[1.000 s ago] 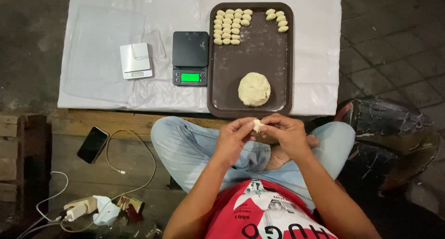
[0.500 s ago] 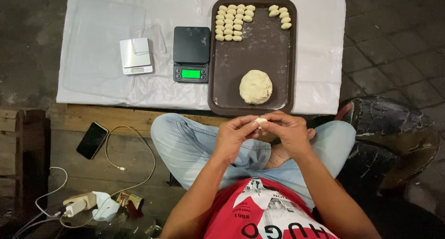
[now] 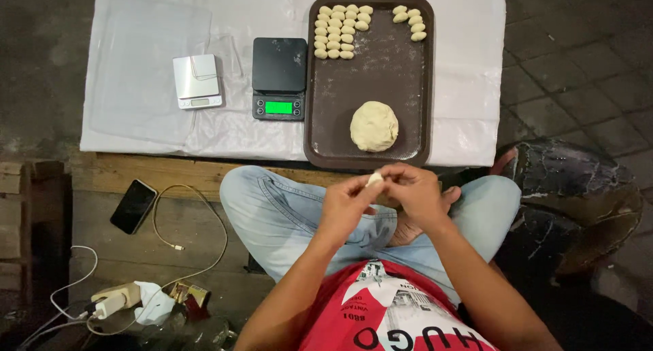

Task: Pinching off small pieces of dough, rolling them into balls, and placing them on a tray

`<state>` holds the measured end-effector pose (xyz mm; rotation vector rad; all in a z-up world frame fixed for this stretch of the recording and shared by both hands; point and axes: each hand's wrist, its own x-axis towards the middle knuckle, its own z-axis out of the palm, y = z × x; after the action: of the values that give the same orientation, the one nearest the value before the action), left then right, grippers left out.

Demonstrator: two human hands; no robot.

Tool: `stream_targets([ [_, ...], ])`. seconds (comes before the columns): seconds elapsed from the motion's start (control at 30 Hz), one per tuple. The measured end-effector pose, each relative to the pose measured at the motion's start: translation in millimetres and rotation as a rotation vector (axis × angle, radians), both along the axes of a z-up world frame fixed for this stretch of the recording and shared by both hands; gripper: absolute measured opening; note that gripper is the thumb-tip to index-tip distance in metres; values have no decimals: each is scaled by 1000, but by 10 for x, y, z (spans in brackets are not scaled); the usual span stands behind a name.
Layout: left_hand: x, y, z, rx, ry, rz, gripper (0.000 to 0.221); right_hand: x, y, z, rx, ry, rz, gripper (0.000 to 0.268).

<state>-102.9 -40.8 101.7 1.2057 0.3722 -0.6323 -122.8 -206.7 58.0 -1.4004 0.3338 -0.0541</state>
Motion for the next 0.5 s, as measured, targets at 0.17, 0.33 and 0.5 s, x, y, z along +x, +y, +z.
stream_targets([
  [0.17,-28,27,-458,-92,58,-30,29,35,72,488,-379,-220,98,26],
  [0.33,0,-14,241,-325,134,137,36,-9,6,394,-507,-409,173,23],
  [0.5,-87,-138,-14,-341,84,227,35,149,184,901,-730,-541,208,23],
])
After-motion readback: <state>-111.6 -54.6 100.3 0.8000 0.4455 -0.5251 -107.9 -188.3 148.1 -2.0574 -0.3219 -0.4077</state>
